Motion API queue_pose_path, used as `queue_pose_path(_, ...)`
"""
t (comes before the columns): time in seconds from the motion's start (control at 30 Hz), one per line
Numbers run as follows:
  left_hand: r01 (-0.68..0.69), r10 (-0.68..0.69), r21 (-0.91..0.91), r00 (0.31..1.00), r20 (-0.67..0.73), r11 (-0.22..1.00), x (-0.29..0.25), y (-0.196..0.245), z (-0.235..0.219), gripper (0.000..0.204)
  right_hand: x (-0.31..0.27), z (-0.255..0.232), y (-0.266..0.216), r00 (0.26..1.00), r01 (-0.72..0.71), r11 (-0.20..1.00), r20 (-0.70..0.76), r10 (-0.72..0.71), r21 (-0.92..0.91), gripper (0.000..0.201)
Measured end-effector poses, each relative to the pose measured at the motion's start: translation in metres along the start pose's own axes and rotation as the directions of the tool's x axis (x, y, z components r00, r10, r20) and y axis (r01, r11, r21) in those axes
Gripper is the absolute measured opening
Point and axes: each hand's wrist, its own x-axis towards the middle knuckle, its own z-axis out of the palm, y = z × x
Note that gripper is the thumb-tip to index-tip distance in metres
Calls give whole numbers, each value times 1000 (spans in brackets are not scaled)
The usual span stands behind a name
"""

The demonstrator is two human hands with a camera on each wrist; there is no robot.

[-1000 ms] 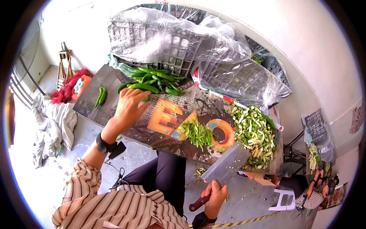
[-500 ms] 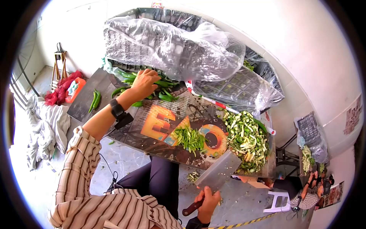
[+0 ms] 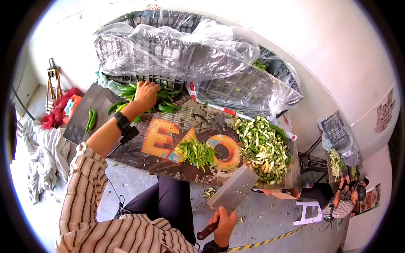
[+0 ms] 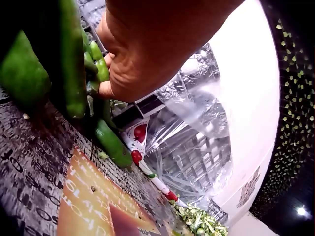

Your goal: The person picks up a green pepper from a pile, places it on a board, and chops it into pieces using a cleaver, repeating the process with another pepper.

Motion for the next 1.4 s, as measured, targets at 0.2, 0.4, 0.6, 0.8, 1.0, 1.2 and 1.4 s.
queue_pose_path(0.2,-114,113,-5,991,-69,993,-8,-2,-2,34,-7,3,-2,1000,-13,1000,14,13,14,14)
queue_pose_path(0.4,-89,87,24,994,67,996,17,18,3,22,-5,-7,4,1000,-5,1000,4,5,12,14)
queue_pose_path(0.6,37,-63,127,976,208,991,41,19,20,25,-12,-4,-3,1000,-31,999,-2,31,18,14)
queue_pose_path(0.8,124,-103,-77,967,232,989,45,18,14,25,-7,-7,4,998,-68,998,-9,68,2,14)
queue_pose_path(1.0,64,-22,-175,973,232,983,35,19,9,30,-5,-6,6,998,-55,998,27,55,-5,12)
queue_pose_path(1.2,-12,32,-119,986,162,993,30,17,16,33,-4,-4,10,999,-42,999,13,42,27,11)
queue_pose_path(1.4,-21,48,-198,990,135,980,29,17,15,31,-7,-5,10,999,-49,998,10,48,51,10)
